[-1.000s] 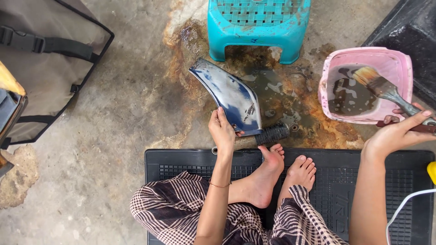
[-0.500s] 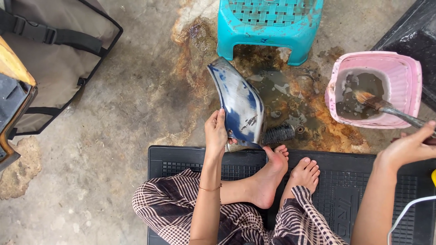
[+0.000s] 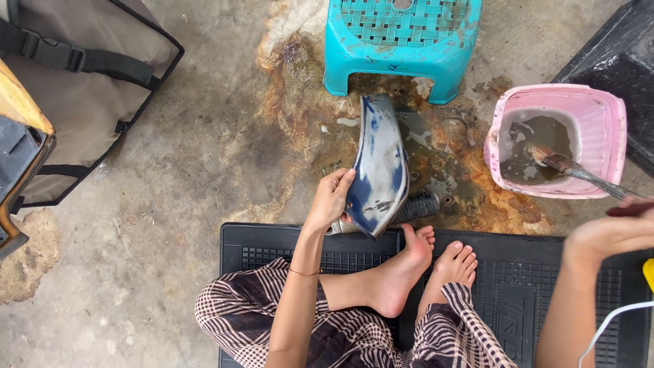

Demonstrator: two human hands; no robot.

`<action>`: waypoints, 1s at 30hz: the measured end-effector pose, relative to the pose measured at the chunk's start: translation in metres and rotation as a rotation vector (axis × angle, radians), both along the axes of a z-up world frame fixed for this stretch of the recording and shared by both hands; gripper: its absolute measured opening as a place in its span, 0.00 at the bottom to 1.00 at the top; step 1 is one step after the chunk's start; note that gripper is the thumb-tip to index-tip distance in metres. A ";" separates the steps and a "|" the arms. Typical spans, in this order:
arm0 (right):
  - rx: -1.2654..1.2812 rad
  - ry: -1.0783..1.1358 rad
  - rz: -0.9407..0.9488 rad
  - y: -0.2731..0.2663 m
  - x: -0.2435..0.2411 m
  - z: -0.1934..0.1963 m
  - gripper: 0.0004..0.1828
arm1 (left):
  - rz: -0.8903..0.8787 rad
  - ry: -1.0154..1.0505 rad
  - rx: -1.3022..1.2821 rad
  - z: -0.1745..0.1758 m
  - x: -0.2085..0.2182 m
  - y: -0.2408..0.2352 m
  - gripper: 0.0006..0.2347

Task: A person is hand-sanding a blue plastic vehicle body panel using sandpaper and water from a bucket, occasionally using a brush to clean the part.

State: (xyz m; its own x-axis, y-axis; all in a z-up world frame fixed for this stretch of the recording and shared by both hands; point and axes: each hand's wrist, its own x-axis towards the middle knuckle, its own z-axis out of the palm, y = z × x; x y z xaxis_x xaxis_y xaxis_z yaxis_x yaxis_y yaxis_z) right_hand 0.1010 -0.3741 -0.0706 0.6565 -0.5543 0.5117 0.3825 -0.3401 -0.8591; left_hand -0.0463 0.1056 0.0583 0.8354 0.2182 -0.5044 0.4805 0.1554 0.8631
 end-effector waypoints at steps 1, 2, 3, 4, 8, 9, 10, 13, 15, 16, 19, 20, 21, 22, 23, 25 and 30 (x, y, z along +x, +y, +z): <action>0.002 0.001 0.001 0.048 0.005 0.050 0.24 | 0.001 0.001 0.002 0.002 0.001 0.001 0.15; -0.190 -0.087 0.124 0.096 -0.004 0.100 0.24 | -0.051 -0.001 0.005 0.005 0.003 0.001 0.15; -0.380 -0.176 0.248 0.143 -0.023 0.151 0.27 | -0.100 -0.004 0.011 0.007 0.005 0.003 0.16; -0.376 -0.178 0.250 0.143 -0.027 0.135 0.27 | -0.097 -0.004 0.015 0.006 0.007 0.003 0.16; -0.578 0.104 0.559 0.184 -0.045 0.091 0.14 | -0.158 0.008 0.058 0.012 0.013 0.009 0.15; -0.565 0.122 0.663 0.200 -0.049 0.086 0.09 | -0.121 0.058 0.036 0.014 0.017 0.008 0.14; -0.560 0.124 0.664 0.213 -0.055 0.087 0.09 | -0.121 0.062 0.040 -0.015 0.018 0.013 0.14; -0.472 0.182 0.844 0.243 -0.080 0.088 0.07 | -0.183 0.063 0.099 -0.081 0.012 0.023 0.17; -0.386 0.087 1.025 0.255 -0.095 0.085 0.05 | -0.208 0.044 0.235 -0.092 0.005 0.024 0.18; -0.382 0.097 1.033 0.261 -0.091 0.098 0.05 | -0.204 0.055 0.232 -0.074 0.007 0.021 0.18; -0.465 -0.037 1.111 0.274 -0.077 0.112 0.08 | -0.284 0.080 0.452 -0.036 0.010 0.014 0.20; -0.464 -0.013 1.100 0.275 -0.073 0.101 0.07 | -0.275 0.078 0.438 -0.033 0.010 0.014 0.20; -0.466 0.007 1.091 0.276 -0.068 0.090 0.06 | -0.263 0.073 0.424 -0.031 0.011 0.014 0.19; -0.463 0.013 1.103 0.281 -0.052 0.080 0.06 | -0.255 0.083 0.421 -0.030 0.014 0.015 0.19; -0.472 0.018 1.083 0.285 -0.038 0.070 0.05 | -0.260 0.070 0.407 -0.028 0.014 0.016 0.20; -0.475 0.024 1.076 0.293 -0.008 0.054 0.05 | -0.253 0.066 0.394 -0.024 0.015 0.017 0.20; -0.538 0.054 1.023 0.311 0.063 0.024 0.03 | -0.234 0.043 0.339 -0.030 0.013 0.018 0.19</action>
State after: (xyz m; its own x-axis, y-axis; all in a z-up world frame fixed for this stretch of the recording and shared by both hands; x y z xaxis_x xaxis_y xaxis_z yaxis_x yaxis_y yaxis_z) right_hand 0.1636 -0.0632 -0.0464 0.7006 0.5299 0.4778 0.6574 -0.2191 -0.7210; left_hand -0.0332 0.1240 0.0284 0.8621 0.1844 -0.4719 0.5056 -0.2526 0.8249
